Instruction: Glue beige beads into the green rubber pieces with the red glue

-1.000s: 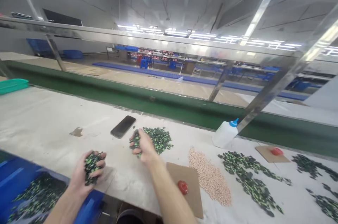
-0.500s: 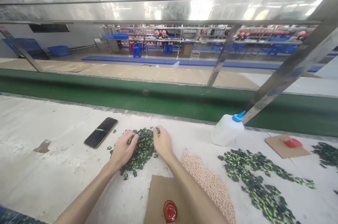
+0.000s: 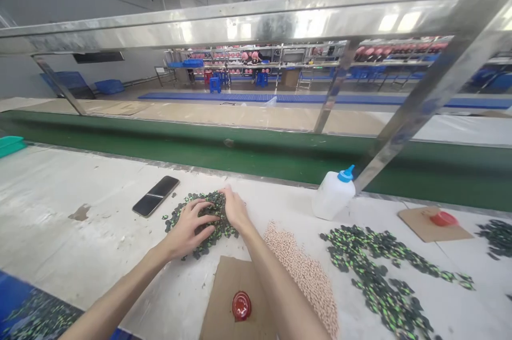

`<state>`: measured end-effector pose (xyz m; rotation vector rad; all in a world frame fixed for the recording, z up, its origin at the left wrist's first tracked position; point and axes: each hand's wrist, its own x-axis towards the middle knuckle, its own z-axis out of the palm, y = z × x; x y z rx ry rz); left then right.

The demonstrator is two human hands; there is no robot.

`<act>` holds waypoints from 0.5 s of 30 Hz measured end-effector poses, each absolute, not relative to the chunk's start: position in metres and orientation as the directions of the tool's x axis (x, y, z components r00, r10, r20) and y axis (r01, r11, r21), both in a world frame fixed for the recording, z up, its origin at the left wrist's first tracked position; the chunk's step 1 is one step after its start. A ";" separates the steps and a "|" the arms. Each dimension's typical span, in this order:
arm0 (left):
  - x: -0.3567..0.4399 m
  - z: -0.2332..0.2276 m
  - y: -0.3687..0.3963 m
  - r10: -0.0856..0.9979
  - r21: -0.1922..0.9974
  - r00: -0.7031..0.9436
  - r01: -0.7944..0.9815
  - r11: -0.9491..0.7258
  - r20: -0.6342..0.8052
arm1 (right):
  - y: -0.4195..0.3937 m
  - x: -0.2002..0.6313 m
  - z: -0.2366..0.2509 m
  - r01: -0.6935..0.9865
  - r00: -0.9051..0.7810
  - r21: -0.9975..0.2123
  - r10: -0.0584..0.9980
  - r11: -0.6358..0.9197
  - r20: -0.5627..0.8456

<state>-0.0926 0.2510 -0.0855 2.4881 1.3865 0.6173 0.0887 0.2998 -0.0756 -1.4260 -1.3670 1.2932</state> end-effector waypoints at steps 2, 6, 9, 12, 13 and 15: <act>-0.092 -0.086 0.251 0.847 0.375 0.461 0.760 -0.531 0.264 | 0.298 0.092 -0.071 0.164 -0.101 -0.976 0.982 -0.140 -0.158; -0.088 -0.084 0.258 0.835 0.367 0.458 0.752 -0.547 0.305 | 0.294 0.097 -0.062 0.066 -0.112 -0.987 0.982 -0.145 -0.151; -0.083 -0.084 0.265 0.835 0.376 0.444 0.750 -0.544 0.324 | 0.289 0.101 -0.057 0.012 -0.113 -0.989 0.983 -0.145 -0.145; -0.078 -0.086 0.269 0.830 0.366 0.449 0.750 -0.551 0.330 | 0.282 0.108 -0.055 -0.011 -0.103 -0.991 0.986 -0.134 -0.132; -0.077 -0.087 0.270 0.823 0.355 0.466 0.746 -0.563 0.326 | 0.280 0.111 -0.054 -0.011 -0.096 -0.992 0.988 -0.126 -0.125; -0.075 -0.088 0.270 0.798 0.322 0.514 0.732 -0.600 0.315 | 0.276 0.119 -0.053 0.005 -0.076 -0.994 0.991 -0.107 -0.107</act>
